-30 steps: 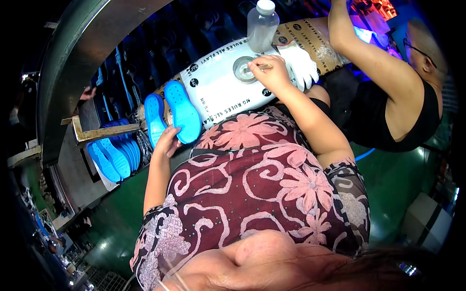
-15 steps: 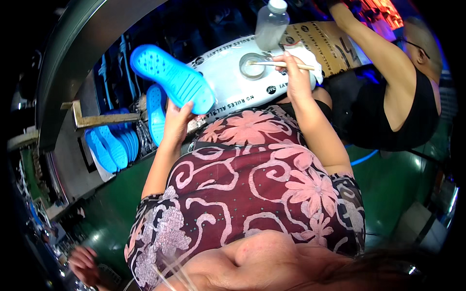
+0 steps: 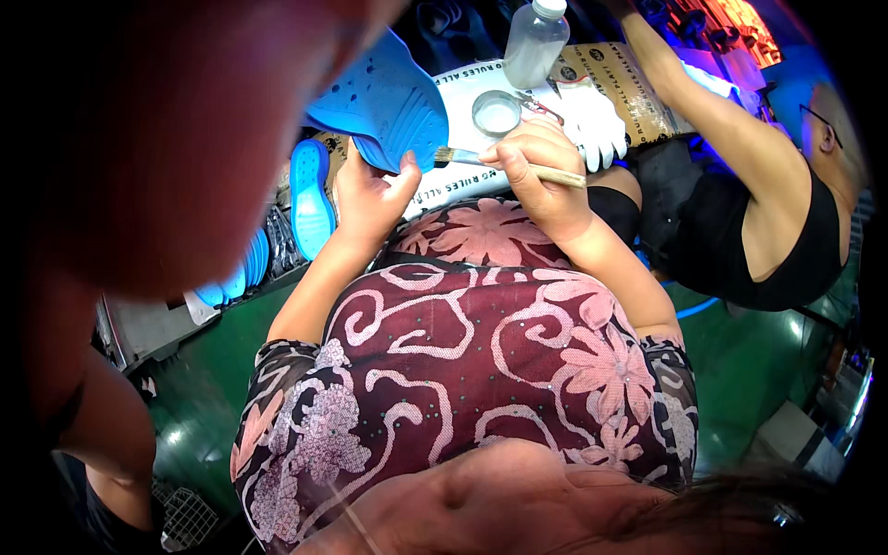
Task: The person repeatedly picks up shoe soles and applies adhesive to them using a brush.
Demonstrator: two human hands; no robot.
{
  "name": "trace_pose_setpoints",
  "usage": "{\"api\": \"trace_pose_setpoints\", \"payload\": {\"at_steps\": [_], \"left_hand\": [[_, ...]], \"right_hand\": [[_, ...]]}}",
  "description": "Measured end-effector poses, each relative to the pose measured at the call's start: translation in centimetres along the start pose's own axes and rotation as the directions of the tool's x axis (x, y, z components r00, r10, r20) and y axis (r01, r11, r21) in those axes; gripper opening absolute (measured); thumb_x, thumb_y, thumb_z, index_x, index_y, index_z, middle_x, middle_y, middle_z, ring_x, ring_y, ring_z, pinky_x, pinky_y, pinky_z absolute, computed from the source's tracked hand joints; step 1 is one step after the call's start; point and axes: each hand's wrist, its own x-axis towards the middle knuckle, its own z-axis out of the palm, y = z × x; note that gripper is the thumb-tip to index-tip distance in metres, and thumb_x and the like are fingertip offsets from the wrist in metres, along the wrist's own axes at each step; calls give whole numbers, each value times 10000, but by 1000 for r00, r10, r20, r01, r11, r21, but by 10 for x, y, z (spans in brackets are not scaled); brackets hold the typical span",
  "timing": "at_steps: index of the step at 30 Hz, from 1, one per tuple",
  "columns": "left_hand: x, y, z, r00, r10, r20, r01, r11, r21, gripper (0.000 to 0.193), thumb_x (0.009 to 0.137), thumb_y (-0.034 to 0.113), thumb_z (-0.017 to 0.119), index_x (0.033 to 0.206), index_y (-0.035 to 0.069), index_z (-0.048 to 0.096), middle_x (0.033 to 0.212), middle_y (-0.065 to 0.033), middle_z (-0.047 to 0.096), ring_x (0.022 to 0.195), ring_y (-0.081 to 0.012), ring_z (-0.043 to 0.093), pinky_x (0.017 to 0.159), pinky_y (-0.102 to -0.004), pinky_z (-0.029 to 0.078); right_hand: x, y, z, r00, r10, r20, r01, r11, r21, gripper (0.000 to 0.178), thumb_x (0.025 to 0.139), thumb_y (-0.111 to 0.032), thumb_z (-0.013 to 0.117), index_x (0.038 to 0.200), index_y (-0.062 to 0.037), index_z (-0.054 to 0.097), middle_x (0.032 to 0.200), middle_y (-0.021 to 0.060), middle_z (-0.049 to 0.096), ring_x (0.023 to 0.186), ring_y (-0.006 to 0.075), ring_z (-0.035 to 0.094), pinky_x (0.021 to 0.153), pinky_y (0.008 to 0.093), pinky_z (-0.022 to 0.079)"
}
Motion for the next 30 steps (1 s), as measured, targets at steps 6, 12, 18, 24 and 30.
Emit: {"api": "trace_pose_setpoints", "payload": {"at_steps": [6,12,18,24,30], "left_hand": [[-2,-1,-7,993,115,-11,-114,992,57,406,726,55,645,1084,-25,472,849,-127,640,770,-163,624,691,-265,483],[-3,-4,-4,986,155,-54,-152,986,68,384,722,43,637,1065,-28,478,844,-134,639,754,-175,624,687,-289,486],[-4,-4,-2,987,160,0,-160,987,-3,384,715,23,637,1060,-34,478,870,-136,624,761,-169,622,686,-285,492],[-3,-8,-4,979,204,12,-204,978,49,419,710,10,640,1084,-35,455,877,-146,619,773,-181,637,671,-268,497],[-3,-11,-4,972,237,7,-237,968,83,403,700,7,644,1061,-31,468,850,-140,623,745,-189,637,658,-275,495]], "right_hand": [[3,1,7,997,-65,36,68,995,-78,199,813,-146,569,643,-60,627,608,41,595,548,211,503,608,308,365],[-2,-2,1,1000,-13,17,14,998,-66,219,815,-140,564,626,-50,627,593,56,585,562,219,520,629,308,380],[-1,-3,4,999,-20,27,21,998,-55,211,818,-141,565,638,-55,634,613,55,586,588,227,529,645,314,384],[1,2,4,998,-50,27,54,985,-164,190,797,-131,585,624,-63,624,577,50,553,564,222,508,640,319,373],[0,0,7,997,-70,30,73,991,-110,178,790,-130,590,632,-56,625,586,49,560,559,217,507,632,311,370]]}}
